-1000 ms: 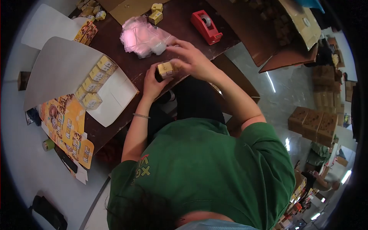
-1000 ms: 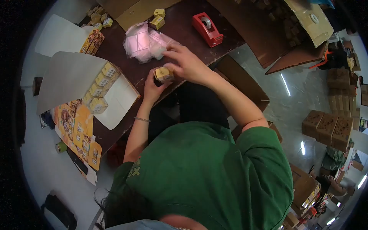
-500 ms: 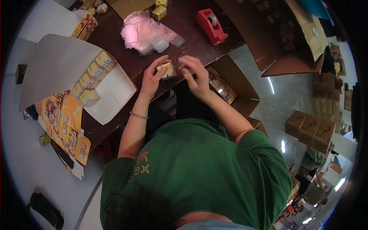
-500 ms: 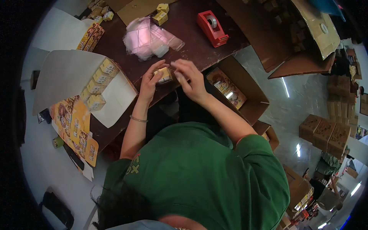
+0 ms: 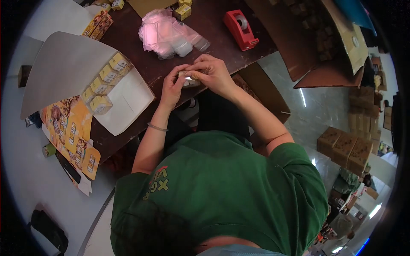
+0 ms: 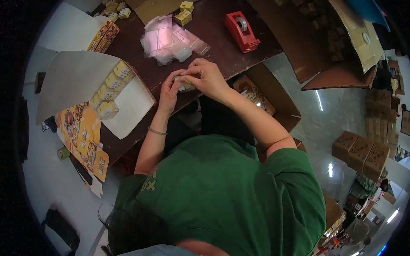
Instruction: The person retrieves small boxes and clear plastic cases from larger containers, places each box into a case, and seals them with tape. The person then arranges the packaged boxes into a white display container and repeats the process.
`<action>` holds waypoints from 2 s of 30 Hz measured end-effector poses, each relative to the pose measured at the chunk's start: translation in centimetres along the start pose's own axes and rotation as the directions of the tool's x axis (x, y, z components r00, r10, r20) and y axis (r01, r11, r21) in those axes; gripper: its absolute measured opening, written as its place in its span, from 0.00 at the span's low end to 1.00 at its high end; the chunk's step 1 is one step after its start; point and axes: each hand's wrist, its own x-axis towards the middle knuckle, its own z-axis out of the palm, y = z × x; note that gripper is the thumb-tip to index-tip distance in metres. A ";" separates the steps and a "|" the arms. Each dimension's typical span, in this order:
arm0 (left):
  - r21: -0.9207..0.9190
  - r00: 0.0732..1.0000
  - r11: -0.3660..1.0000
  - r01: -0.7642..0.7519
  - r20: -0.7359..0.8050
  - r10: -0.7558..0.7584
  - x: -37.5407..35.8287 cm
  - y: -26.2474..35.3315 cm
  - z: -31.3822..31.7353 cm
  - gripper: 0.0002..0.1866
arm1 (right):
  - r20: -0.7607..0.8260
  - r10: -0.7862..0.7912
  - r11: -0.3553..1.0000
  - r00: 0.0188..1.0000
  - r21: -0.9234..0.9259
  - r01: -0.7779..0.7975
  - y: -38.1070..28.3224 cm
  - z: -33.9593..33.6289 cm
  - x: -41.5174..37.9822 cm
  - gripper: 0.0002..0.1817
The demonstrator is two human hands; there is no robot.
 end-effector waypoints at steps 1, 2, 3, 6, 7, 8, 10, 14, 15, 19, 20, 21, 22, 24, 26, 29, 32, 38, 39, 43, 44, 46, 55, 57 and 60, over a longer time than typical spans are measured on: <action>-0.011 0.999 0.999 -0.032 -0.005 0.032 -0.2 -0.4 0.1 0.21 | 0.003 0.054 0.998 0.999 0.024 -0.054 0.0 0.1 -0.1 0.09; -0.021 0.998 0.998 -0.062 -0.009 0.062 -0.4 -0.8 0.0 0.21 | 0.006 0.109 0.993 0.994 0.049 -0.109 -0.1 0.2 -0.1 0.09; -0.144 1.000 0.989 -0.019 0.016 0.022 -0.6 -0.8 0.0 0.25 | 0.012 0.109 0.993 0.994 0.051 -0.109 -0.1 0.2 -0.1 0.09; 0.106 0.974 0.979 -0.174 0.165 0.155 -1.5 -0.8 -0.7 0.29 | 0.044 0.138 0.987 0.989 0.075 -0.141 0.1 0.1 0.3 0.12; 0.197 0.994 0.978 -0.063 0.101 0.043 -1.8 -0.8 -0.5 0.33 | 0.072 0.169 0.980 0.983 0.096 -0.175 0.5 0.2 0.6 0.13; 0.209 0.995 0.976 -0.057 0.095 0.038 -1.9 -0.7 -0.3 0.33 | 0.105 0.196 0.972 0.975 0.114 -0.208 0.9 0.2 1.0 0.15; 0.242 0.996 0.968 -0.059 0.084 0.039 -1.4 -0.1 0.0 0.34 | 0.140 0.306 0.937 0.942 0.130 -0.323 1.6 0.3 1.3 0.20; 0.451 0.945 0.874 -0.181 -0.168 0.282 -1.7 -0.4 2.6 0.33 | -0.060 0.291 0.926 0.955 -0.233 -0.297 -1.3 0.2 -0.1 0.28; 0.384 0.924 0.912 -0.144 -0.277 0.263 -1.8 -2.0 3.3 0.36 | -0.160 0.176 0.909 0.971 -0.353 -0.223 -2.4 0.9 -1.3 0.30; 0.312 0.954 0.938 -0.152 -0.201 0.221 -2.9 -2.6 6.6 0.36 | -0.135 0.096 0.862 0.986 -0.484 -0.150 -2.7 1.1 -3.2 0.35; 0.293 0.962 0.944 -0.151 -0.178 0.209 -2.7 -2.6 6.1 0.33 | -0.078 0.005 0.876 0.997 -0.481 -0.042 -1.8 -0.1 -3.2 0.34; 0.195 0.975 0.970 -0.143 -0.142 0.172 -1.9 -2.6 4.6 0.31 | -0.024 -0.085 0.880 0.996 -0.470 0.064 -0.9 -1.3 -3.1 0.34; 0.090 0.985 0.992 -0.084 -0.143 0.097 -0.7 -1.7 3.9 0.30 | 0.097 -0.076 0.913 0.992 -0.394 0.108 -0.7 -3.0 -3.0 0.34; 0.068 0.997 0.996 -0.061 -0.045 0.064 2.2 0.5 4.8 0.32 | 0.200 -0.073 0.958 0.977 -0.257 0.124 -0.3 -4.8 -2.3 0.32; 0.105 0.984 0.993 -0.056 0.176 0.037 5.3 0.5 4.2 0.38 | 0.213 -0.147 0.975 0.966 -0.131 0.177 0.7 -6.1 -1.5 0.31; 0.159 0.939 0.981 0.112 0.307 -0.157 8.1 1.5 4.1 0.41 | 0.131 -0.261 0.882 0.956 -0.370 0.291 0.9 -11.1 -0.8 0.29; 0.330 0.864 0.938 0.106 0.436 -0.251 9.9 1.9 5.3 0.36 | -0.350 -0.020 0.844 0.936 -0.508 -0.172 6.8 -16.8 -0.8 0.16; 0.186 0.895 0.949 -0.254 0.416 0.158 14.5 -1.5 10.7 0.20 | -0.154 0.310 0.939 0.938 -0.101 -0.327 13.5 -18.6 1.3 0.12; 0.196 0.897 0.954 -0.225 0.424 0.124 15.0 -1.4 11.0 0.20 | -0.221 0.281 0.948 0.934 -0.090 -0.306 13.5 -18.4 1.4 0.12; 0.243 0.896 0.965 -0.103 0.444 -0.016 15.6 -1.1 10.8 0.20 | -0.485 -0.023 0.907 0.874 -0.378 -0.186 10.7 -16.3 0.1 0.13; 0.257 0.892 0.963 -0.077 0.450 -0.049 15.6 -1.0 10.7 0.21 | -0.518 -0.162 0.838 0.840 -0.522 -0.161 9.7 -15.7 -0.3 0.13; 0.279 0.889 0.953 -0.119 0.457 -0.022 15.7 -1.1 10.6 0.23 | -0.566 0.100 0.945 0.818 -0.203 -0.256 8.5 -14.8 -1.7 0.11; 0.209 0.933 0.973 -0.102 0.360 0.021 14.3 -1.1 11.2 0.23 | -0.271 0.568 0.785 0.777 0.461 -0.414 10.2 -13.7 -4.3 0.08; 0.166 0.950 0.982 -0.088 0.311 0.032 14.0 -1.1 11.1 0.22 | -0.229 0.506 0.760 0.832 0.575 -0.303 8.8 -13.2 -5.6 0.08; 0.139 0.954 0.990 -0.018 0.298 -0.024 13.0 -1.0 10.6 0.21 | -0.149 0.403 0.753 0.903 0.615 -0.235 5.9 -10.7 -5.6 0.09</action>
